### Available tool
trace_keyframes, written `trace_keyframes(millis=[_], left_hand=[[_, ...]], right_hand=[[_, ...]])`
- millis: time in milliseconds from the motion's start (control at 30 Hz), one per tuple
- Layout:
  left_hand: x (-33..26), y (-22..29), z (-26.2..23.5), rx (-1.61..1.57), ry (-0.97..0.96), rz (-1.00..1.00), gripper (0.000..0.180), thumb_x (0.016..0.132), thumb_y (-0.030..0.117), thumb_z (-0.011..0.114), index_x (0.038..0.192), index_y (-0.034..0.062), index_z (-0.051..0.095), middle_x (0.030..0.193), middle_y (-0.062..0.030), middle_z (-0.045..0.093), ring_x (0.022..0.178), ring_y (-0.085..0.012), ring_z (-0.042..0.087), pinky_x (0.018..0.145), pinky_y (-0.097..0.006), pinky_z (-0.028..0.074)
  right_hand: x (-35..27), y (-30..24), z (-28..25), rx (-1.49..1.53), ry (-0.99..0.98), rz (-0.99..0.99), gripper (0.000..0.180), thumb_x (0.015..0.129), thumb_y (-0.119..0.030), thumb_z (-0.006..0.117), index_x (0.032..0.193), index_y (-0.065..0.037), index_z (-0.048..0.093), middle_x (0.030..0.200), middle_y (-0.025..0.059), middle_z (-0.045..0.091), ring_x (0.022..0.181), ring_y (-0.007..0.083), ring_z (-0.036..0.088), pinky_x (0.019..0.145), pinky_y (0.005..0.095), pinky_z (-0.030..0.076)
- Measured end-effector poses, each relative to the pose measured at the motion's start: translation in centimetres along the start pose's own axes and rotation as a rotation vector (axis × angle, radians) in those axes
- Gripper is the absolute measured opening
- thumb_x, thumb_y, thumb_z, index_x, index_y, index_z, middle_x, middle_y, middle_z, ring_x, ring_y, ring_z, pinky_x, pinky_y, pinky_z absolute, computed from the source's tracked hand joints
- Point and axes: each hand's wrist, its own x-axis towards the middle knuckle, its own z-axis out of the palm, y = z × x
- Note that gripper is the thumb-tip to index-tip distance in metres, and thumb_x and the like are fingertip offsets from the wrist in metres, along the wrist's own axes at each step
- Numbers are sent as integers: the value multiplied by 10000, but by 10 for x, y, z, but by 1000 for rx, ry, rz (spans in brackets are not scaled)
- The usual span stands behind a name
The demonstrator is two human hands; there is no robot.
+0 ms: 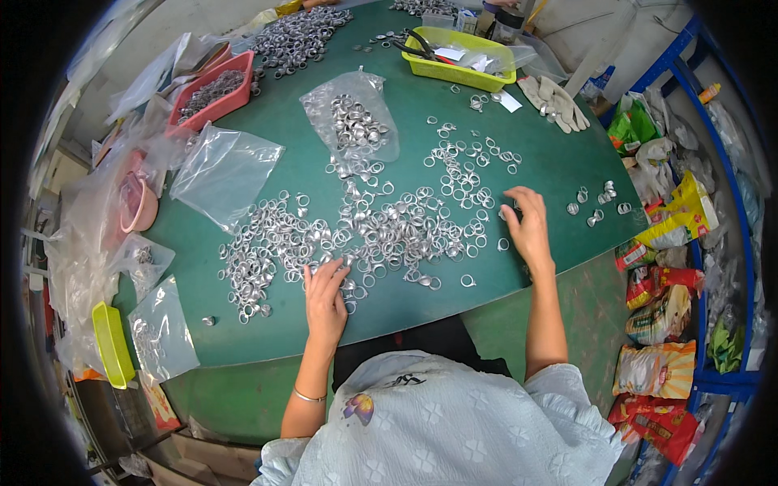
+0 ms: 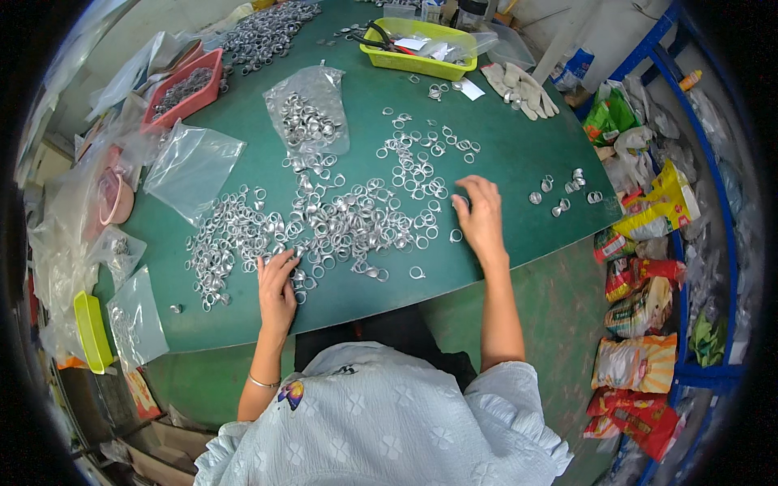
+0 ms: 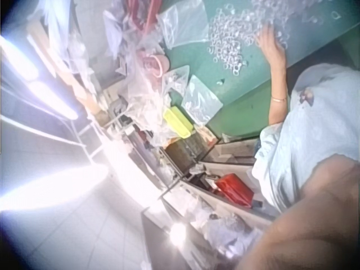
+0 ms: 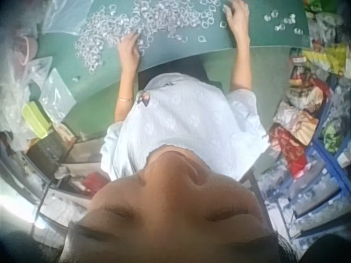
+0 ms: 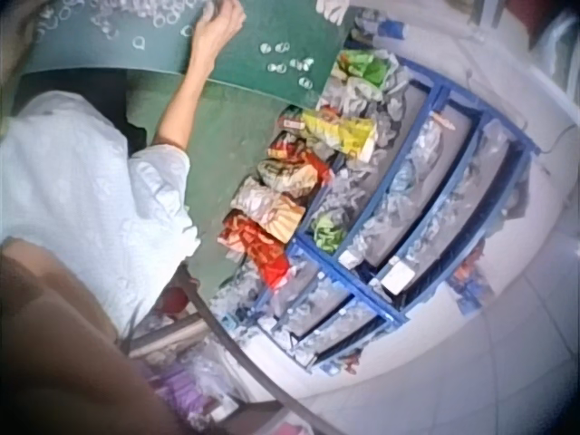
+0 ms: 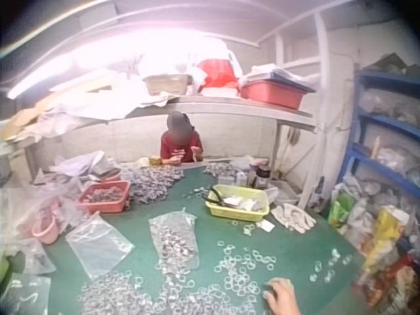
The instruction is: The person picks up metal rings from a large pile on a table, sorts through them by hand, and places them into a plastic bag.
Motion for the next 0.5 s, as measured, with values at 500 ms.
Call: trace_keyframes(millis=[500], left_hand=[[0, -4, 3, -95, 252, -10, 315, 726, -149, 540, 977, 15, 636, 878, -118, 616, 850, -269, 603, 990, -475, 384]], right_hand=[[24, -86, 68, 130, -449, -275, 212, 782, -120, 650, 974, -34, 622, 1033, 81, 571, 1014, 269, 492, 868, 387, 390]])
